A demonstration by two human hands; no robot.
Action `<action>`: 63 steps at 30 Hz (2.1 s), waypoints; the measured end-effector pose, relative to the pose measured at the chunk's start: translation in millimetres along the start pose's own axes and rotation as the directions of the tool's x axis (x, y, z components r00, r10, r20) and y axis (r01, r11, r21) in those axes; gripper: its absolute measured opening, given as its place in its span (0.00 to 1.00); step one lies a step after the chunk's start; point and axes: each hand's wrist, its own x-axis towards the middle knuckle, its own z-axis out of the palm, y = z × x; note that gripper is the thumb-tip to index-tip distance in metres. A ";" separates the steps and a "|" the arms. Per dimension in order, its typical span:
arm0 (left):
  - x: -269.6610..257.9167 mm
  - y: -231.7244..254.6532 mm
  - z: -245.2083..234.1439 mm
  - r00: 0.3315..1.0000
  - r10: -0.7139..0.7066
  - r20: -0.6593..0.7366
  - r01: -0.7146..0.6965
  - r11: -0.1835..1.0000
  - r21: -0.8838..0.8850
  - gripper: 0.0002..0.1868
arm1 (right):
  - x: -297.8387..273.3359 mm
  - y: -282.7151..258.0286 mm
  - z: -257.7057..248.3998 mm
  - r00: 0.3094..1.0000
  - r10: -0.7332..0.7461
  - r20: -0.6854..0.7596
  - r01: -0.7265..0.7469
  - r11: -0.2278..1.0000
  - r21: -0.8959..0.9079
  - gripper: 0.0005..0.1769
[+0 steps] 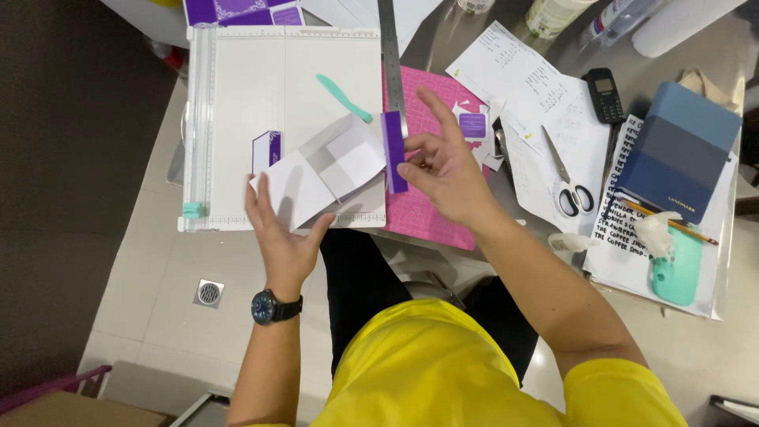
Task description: Assembling a small purple and white paper box by gluing paper strips to the frame.
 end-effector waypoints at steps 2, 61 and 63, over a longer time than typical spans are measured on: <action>-3.0 -0.4 -3.7 0.989 0.121 -0.088 -0.102 0.975 0.197 0.55 | 5.8 0.0 -4.4 0.999 -0.024 -0.027 0.024 1.000 -0.014 0.46; -69.8 146.1 3.0 0.616 0.352 0.705 -0.261 0.935 -0.239 0.59 | -220.3 8.3 -36.8 0.941 0.267 -0.208 -0.148 0.878 0.455 0.27; -68.8 146.9 4.0 0.620 0.365 0.694 -0.296 0.929 -0.223 0.56 | -216.5 0.1 -35.1 0.948 0.223 -0.227 -0.162 0.952 0.259 0.20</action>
